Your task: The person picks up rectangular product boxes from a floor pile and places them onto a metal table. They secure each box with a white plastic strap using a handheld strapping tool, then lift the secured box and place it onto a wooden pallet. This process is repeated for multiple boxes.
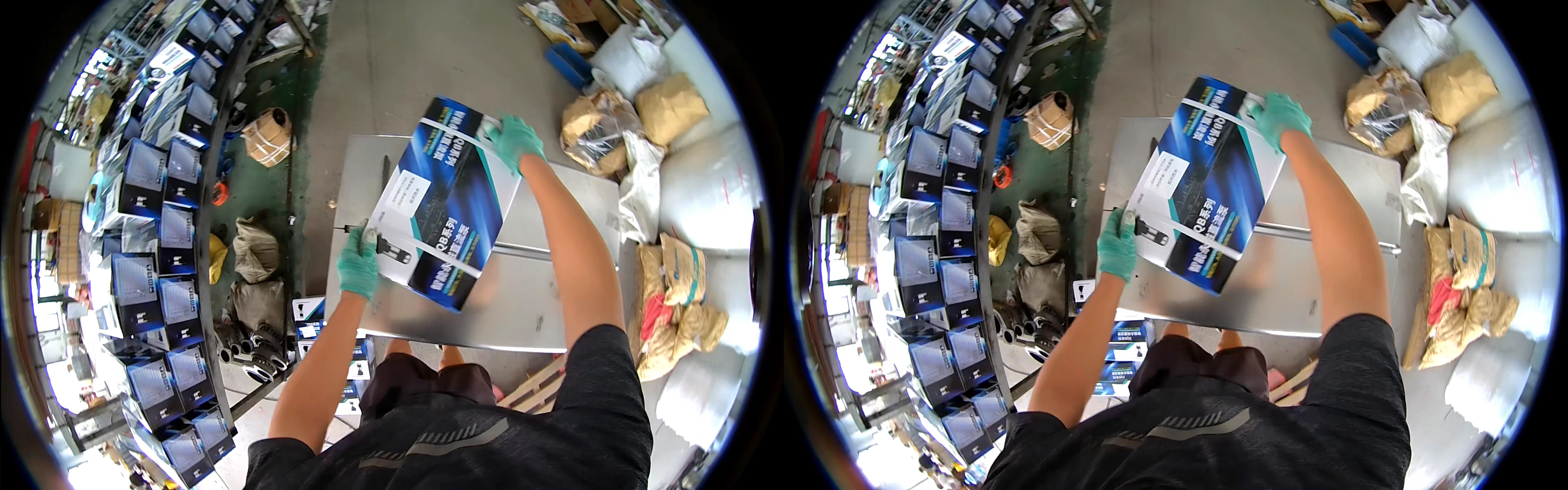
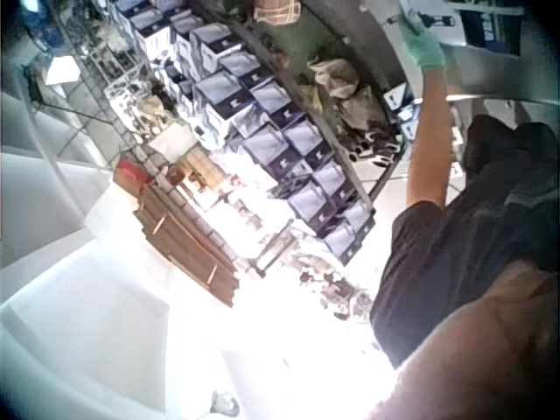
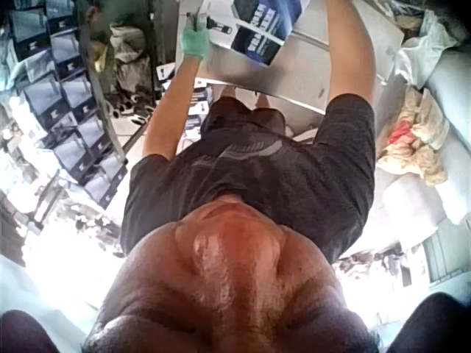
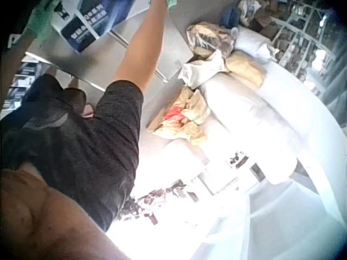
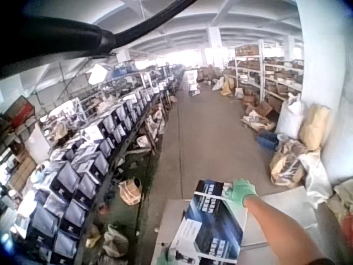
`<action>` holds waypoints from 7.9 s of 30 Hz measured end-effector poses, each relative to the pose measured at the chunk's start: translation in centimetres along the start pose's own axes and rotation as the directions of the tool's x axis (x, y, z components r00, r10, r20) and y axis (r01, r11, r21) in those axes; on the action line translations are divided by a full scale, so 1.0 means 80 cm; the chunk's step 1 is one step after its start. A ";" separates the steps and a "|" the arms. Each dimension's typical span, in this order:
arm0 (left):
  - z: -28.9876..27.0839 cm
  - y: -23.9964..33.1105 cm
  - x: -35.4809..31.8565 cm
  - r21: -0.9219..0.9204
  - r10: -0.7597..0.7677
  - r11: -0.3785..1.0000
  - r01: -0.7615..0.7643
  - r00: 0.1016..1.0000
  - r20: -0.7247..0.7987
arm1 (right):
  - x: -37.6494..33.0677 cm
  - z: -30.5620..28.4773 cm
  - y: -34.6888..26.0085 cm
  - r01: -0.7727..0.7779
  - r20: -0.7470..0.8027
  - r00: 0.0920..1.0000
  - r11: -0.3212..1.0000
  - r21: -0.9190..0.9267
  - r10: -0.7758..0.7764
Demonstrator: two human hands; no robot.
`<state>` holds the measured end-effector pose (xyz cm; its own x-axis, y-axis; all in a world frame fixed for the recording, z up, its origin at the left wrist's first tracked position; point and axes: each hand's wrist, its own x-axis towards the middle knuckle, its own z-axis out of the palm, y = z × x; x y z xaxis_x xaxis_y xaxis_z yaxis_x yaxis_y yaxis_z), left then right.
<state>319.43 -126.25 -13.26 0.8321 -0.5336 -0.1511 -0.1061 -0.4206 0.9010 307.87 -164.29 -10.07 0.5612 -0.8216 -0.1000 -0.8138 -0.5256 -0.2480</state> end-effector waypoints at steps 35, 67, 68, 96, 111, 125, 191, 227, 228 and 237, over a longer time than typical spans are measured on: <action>0.023 -0.070 -0.064 0.095 -0.449 0.818 0.567 0.528 0.721 | -0.740 0.189 0.104 -0.195 0.555 0.769 -0.710 0.676 0.318; 0.586 0.235 -0.377 0.242 -0.224 0.915 0.323 -0.092 0.970 | -1.028 0.013 0.435 0.818 0.198 0.308 -0.365 0.445 0.931; 0.629 0.257 -0.411 0.261 -0.229 0.922 0.287 -0.139 0.963 | -1.045 0.011 0.456 0.844 0.203 0.259 -0.324 0.428 0.944; 1.047 0.276 -1.290 0.136 -0.906 0.413 -0.901 -0.421 -0.036 | -1.067 0.151 0.625 0.694 0.615 -0.517 0.712 -0.106 0.595; 1.313 -0.028 -1.601 -0.267 -0.917 0.368 -0.890 -0.395 0.052 | -1.079 0.425 0.936 0.568 0.702 -0.503 0.805 -0.171 0.504; 1.588 -0.262 -1.821 -0.206 -0.620 0.681 -0.702 -0.704 0.348 | -1.350 0.563 1.228 0.846 0.841 -0.132 0.501 -0.180 0.525; 1.606 -0.153 -1.373 -0.141 -0.738 -0.130 -0.982 0.001 0.675 | -1.120 0.418 0.921 0.924 0.943 -0.218 -0.259 0.282 0.250; 0.087 -0.482 -1.130 -0.755 -0.914 0.254 0.604 -0.105 -0.391 | -0.544 0.452 0.002 -0.482 0.926 0.334 0.811 0.330 -0.178; -0.021 -0.497 -1.034 -0.620 -0.935 0.204 0.757 -0.037 -0.352 | -0.548 0.467 0.001 -0.556 0.917 0.383 0.765 0.326 -0.112; -0.409 -0.928 -0.595 -0.042 -0.579 0.761 0.648 0.648 -0.494 | -0.750 0.816 -0.145 -0.795 0.900 0.410 0.541 0.274 0.147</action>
<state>305.51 -45.63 -59.70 0.8700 0.2602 -0.4189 0.4810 -0.6349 0.6046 293.50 -94.53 -64.09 0.2467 -0.2161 -0.9447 -0.8448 0.4297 -0.3189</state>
